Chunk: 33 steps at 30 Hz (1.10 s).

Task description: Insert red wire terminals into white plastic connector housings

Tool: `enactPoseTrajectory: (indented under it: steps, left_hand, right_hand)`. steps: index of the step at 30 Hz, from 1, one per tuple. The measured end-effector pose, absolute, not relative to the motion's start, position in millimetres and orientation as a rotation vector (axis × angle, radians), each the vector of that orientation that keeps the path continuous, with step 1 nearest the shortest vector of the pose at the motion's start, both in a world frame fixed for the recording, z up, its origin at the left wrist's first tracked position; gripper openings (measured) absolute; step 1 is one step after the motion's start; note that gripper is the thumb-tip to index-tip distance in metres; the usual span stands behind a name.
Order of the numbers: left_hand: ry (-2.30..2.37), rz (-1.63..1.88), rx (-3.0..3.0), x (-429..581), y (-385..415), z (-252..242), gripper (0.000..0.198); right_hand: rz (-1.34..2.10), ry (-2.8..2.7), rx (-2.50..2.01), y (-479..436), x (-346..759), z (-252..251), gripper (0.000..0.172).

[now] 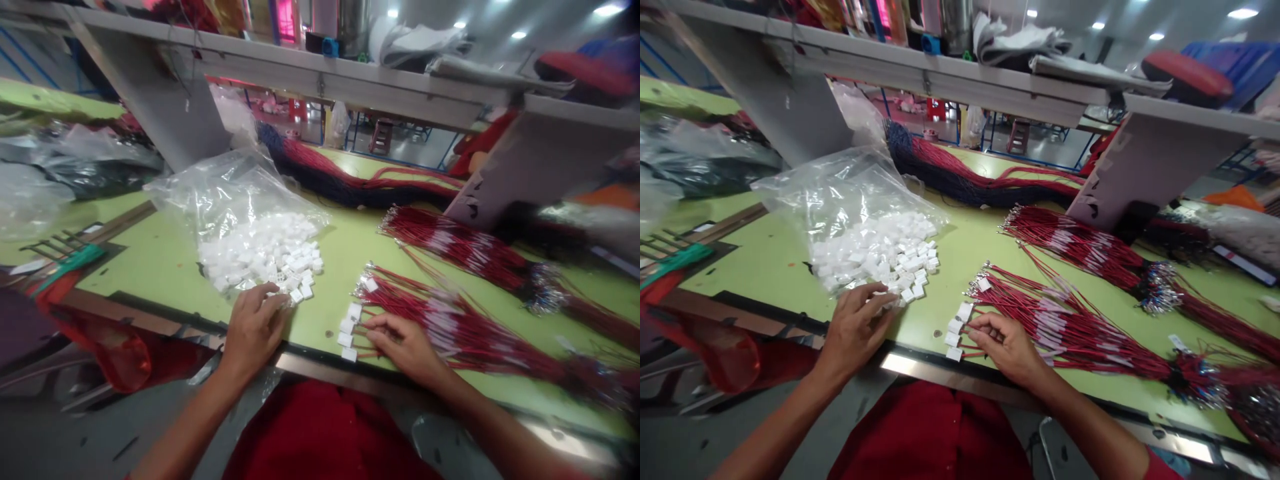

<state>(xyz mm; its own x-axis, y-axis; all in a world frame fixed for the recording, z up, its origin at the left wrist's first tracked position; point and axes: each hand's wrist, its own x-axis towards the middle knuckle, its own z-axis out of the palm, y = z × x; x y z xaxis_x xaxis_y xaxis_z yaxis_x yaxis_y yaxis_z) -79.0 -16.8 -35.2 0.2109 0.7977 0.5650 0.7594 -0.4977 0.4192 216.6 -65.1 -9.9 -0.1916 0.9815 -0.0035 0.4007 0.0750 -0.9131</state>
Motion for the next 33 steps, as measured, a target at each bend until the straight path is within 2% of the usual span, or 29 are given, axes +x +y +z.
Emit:
enactPoseTrajectory:
  steps: [3,8,17,21,27,33]
  left_hand:
    - [1.393,1.205,2.01,-64.6,-28.5,-24.8,0.015]
    - [1.079,0.977,1.343,-29.9,-50.0,-3.2,0.018]
    - [0.909,0.898,1.241,-4.3,-54.2,-16.4,0.035]
    - [0.919,0.871,1.215,-6.9,-55.6,-19.7,0.028]
    - [0.861,0.827,1.165,-8.7,-57.0,-14.3,0.032]
    - [0.869,0.838,1.198,-6.8,-57.7,-11.5,0.027]
  right_hand:
    - [1.185,-1.653,-1.421,-67.1,218.8,-7.8,0.023]
    - [1.09,-1.675,-1.422,-70.6,217.3,2.5,0.018]
    - [0.961,-1.739,-1.277,-76.0,215.3,6.9,0.013]
    - [0.967,-1.759,-1.266,-75.3,216.4,7.8,0.013]
    - [0.981,-1.762,-1.252,-73.7,217.2,8.5,0.013]
    - [0.91,-1.894,-1.232,-76.5,217.2,14.5,0.016]
